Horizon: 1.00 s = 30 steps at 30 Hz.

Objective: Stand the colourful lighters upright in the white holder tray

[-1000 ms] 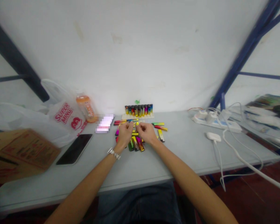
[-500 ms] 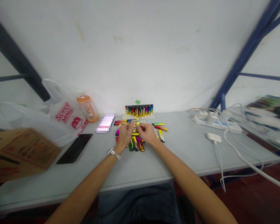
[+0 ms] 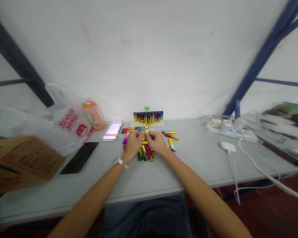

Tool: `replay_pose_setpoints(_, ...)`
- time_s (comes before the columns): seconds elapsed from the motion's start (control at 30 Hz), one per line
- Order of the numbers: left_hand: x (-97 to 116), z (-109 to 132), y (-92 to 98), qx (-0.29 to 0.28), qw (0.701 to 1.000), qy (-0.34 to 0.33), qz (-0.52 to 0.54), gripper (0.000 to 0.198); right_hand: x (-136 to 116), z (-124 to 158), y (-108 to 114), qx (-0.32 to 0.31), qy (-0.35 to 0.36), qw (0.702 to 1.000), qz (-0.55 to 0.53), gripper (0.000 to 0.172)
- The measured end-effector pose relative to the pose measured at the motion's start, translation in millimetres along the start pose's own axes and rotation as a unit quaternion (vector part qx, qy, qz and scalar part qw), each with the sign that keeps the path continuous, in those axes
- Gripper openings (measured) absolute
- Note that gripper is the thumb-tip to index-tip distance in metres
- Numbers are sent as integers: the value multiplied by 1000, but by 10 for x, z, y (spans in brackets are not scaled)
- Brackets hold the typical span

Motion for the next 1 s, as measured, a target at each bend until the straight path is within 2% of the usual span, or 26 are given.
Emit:
replay_pose_setpoints(0.13, -7, 2, -28, -8, 1000, 1, 3, 37, 7, -1, 4, 1, 2, 1000, -5, 39)
replay_pose_setpoints(0.33, -5, 14, -45, -24, 999, -26, -9, 46, -29, 11, 62, 23, 34, 998, -54, 34)
replay_pose_setpoints(0.5, 18, 44, -113, -59, 997, -39, -3, 56, 15, 16, 94, 53, 8, 996, -67, 38)
replay_pose_setpoints(0.7, 109, 75, -274, -95, 990, -92, -46, 55, 77, 8, 202, 99, -12, 991, -92, 42)
replay_pose_setpoints(0.83, 112, 98, -337, -120, 984, -95, -94, 57, 205, -20, 210, 82, -50, 987, -128, 43)
replay_pose_setpoints(1.0, 97, 118, -377, -138, 981, -90, -105, 57, 332, -56, 195, 67, -70, 964, -246, 47)
Point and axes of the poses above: each hand's wrist, its own z-axis away from the middle knuckle, its own y-axis out of the back of the hand, x = y × z, the point moved 10 cm from there along -z, towards the middle knuckle, and after that the axes turned 10 degrees about -x, right-handed, at the moved point
